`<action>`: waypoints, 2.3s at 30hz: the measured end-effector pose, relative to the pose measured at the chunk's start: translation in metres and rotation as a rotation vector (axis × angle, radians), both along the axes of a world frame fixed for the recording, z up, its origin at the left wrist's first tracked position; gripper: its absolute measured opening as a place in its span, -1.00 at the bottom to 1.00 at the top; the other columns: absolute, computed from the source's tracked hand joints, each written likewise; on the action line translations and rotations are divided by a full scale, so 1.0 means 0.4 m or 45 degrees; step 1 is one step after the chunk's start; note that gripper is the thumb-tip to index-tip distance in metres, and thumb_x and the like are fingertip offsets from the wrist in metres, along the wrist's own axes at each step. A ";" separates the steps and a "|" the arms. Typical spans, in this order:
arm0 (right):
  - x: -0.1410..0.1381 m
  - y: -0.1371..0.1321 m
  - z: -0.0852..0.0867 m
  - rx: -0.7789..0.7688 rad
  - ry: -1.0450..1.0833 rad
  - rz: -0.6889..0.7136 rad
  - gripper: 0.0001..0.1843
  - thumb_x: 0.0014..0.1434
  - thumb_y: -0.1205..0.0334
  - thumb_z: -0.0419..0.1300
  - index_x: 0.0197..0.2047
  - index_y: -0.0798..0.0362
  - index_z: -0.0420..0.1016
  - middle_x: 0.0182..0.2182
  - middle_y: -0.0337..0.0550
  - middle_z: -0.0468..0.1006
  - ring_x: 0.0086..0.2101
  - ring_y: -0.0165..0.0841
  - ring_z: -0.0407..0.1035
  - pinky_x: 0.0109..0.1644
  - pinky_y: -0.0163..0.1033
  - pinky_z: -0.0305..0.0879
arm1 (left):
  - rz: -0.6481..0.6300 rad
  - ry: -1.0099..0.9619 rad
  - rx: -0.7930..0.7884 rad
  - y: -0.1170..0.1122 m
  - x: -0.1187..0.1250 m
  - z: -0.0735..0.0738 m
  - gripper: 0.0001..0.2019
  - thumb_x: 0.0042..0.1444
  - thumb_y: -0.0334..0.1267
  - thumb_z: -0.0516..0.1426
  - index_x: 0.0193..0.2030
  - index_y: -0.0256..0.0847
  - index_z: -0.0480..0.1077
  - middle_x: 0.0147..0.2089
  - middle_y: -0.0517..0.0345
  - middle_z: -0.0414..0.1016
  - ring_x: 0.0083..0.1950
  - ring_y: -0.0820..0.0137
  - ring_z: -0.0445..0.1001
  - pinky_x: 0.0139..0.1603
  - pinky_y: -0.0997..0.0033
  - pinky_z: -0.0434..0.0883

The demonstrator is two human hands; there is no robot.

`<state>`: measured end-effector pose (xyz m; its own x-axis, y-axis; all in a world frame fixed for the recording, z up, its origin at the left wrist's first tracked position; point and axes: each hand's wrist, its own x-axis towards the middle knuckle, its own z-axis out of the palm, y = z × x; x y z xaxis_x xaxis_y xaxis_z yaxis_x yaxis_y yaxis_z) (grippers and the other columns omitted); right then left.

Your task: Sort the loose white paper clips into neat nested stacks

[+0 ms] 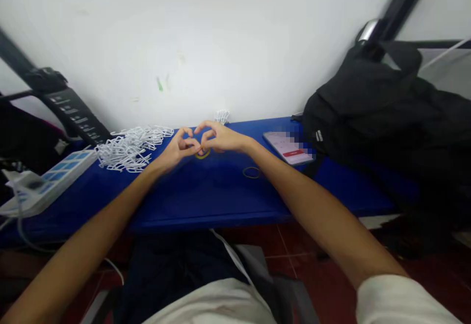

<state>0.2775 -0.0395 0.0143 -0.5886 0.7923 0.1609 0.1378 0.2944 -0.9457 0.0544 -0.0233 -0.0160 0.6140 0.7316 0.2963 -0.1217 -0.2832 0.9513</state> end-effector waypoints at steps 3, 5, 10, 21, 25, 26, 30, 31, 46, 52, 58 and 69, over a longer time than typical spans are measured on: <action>0.004 -0.001 0.001 -0.100 -0.024 0.036 -0.41 0.08 0.31 0.31 0.17 -0.05 0.29 -0.39 -0.32 0.63 -0.64 -0.50 0.23 -0.59 -0.39 0.12 | -0.014 -0.010 -0.002 -0.001 -0.003 0.002 -0.38 0.08 -0.09 0.47 -0.06 -0.08 0.08 -0.30 0.24 0.67 -0.21 0.35 0.66 -0.04 0.31 0.46; 0.005 0.000 -0.001 -0.166 -0.038 0.050 -0.43 0.13 0.27 0.30 0.19 -0.06 0.27 -0.40 -0.28 0.64 -0.66 -0.49 0.25 -0.62 -0.39 0.07 | -0.040 0.003 -0.004 -0.004 -0.004 0.004 -0.39 0.09 -0.09 0.46 -0.06 -0.08 0.07 -0.30 0.23 0.67 -0.21 0.34 0.67 -0.03 0.29 0.46; 0.008 0.010 -0.007 -0.250 0.021 0.127 -0.43 0.14 0.28 0.34 0.19 -0.06 0.29 -0.40 -0.28 0.64 -0.67 -0.50 0.24 -0.62 -0.40 0.05 | -0.055 0.034 -0.021 -0.008 -0.002 0.008 -0.42 0.12 -0.10 0.45 -0.06 -0.10 0.10 -0.32 0.23 0.65 -0.20 0.34 0.66 0.02 0.25 0.45; 0.006 0.007 -0.005 -0.229 0.168 0.162 -0.41 0.09 0.31 0.39 0.16 0.03 0.32 -0.45 -0.28 0.62 -0.63 -0.55 0.17 -0.60 -0.44 -0.03 | -0.030 0.010 -0.088 -0.007 -0.003 0.011 -0.41 0.06 -0.13 0.47 -0.06 -0.10 0.13 -0.31 0.22 0.66 -0.21 0.33 0.66 -0.02 0.30 0.43; 0.001 0.009 -0.009 -0.250 0.148 0.114 -0.44 0.08 0.36 0.35 0.15 0.01 0.32 -0.47 -0.29 0.60 -0.65 -0.55 0.14 -0.62 -0.44 -0.05 | -0.037 0.008 -0.080 -0.006 -0.003 0.008 -0.41 0.08 -0.13 0.46 -0.06 -0.10 0.11 -0.30 0.22 0.67 -0.20 0.33 0.66 -0.01 0.28 0.43; -0.001 0.010 -0.010 -0.269 0.127 0.095 -0.45 0.10 0.35 0.34 0.15 -0.01 0.32 -0.47 -0.29 0.59 -0.67 -0.55 0.13 -0.63 -0.44 -0.05 | -0.044 0.009 -0.076 -0.006 -0.003 0.007 -0.42 0.09 -0.13 0.46 -0.06 -0.10 0.11 -0.30 0.21 0.67 -0.19 0.33 0.67 0.00 0.27 0.43; -0.006 0.012 -0.014 -0.364 -0.005 0.088 -0.54 0.17 0.23 0.34 0.11 -0.04 0.33 -0.49 -0.24 0.61 -0.72 -0.51 0.13 -0.69 -0.42 -0.05 | -0.062 0.030 -0.072 -0.003 -0.003 0.003 -0.44 0.12 -0.12 0.44 -0.06 -0.08 0.10 -0.31 0.23 0.66 -0.20 0.29 0.69 -0.02 0.26 0.44; -0.007 0.012 -0.013 -0.390 -0.017 0.110 -0.57 0.19 0.19 0.33 0.10 -0.03 0.33 -0.48 -0.21 0.62 -0.73 -0.50 0.14 -0.70 -0.42 -0.03 | -0.067 0.036 -0.074 -0.003 -0.004 0.003 -0.43 0.12 -0.12 0.43 -0.06 -0.08 0.09 -0.31 0.24 0.66 -0.21 0.28 0.70 -0.03 0.26 0.44; -0.013 0.019 -0.021 -0.558 0.087 0.193 -0.62 0.20 0.27 0.34 0.04 -0.06 0.34 -0.51 -0.31 0.49 -0.70 -0.56 0.07 -0.69 -0.49 -0.06 | -0.091 0.095 -0.093 -0.003 -0.007 0.002 -0.42 0.10 -0.10 0.45 -0.07 -0.08 0.09 -0.31 0.23 0.67 -0.19 0.33 0.68 -0.01 0.31 0.43; -0.012 0.015 -0.018 -0.590 0.071 0.251 -0.61 0.20 0.30 0.32 0.04 -0.08 0.30 -0.57 -0.44 0.30 -0.69 -0.59 -0.09 -0.67 -0.47 -0.15 | -0.097 0.107 -0.077 0.000 -0.008 -0.001 -0.44 0.13 -0.09 0.43 -0.07 -0.08 0.09 -0.31 0.25 0.65 -0.21 0.37 0.64 -0.03 0.34 0.40; -0.010 0.013 -0.017 -0.574 0.070 0.273 -0.66 0.24 0.31 0.29 0.00 -0.07 0.26 -0.53 -0.43 0.33 -0.68 -0.60 -0.07 -0.66 -0.48 -0.15 | -0.113 0.105 -0.076 0.003 -0.010 -0.003 -0.45 0.14 -0.12 0.42 -0.07 -0.08 0.07 -0.31 0.25 0.66 -0.19 0.37 0.64 0.00 0.33 0.39; -0.004 0.021 -0.014 -0.543 0.136 0.224 -0.57 0.22 0.34 0.28 0.10 -0.06 0.28 -0.57 -0.50 0.23 -0.68 -0.59 -0.13 -0.65 -0.45 -0.20 | -0.053 0.064 -0.096 -0.001 -0.007 0.008 -0.43 0.10 -0.11 0.45 -0.09 -0.09 0.10 -0.32 0.25 0.64 -0.24 0.37 0.60 -0.04 0.33 0.36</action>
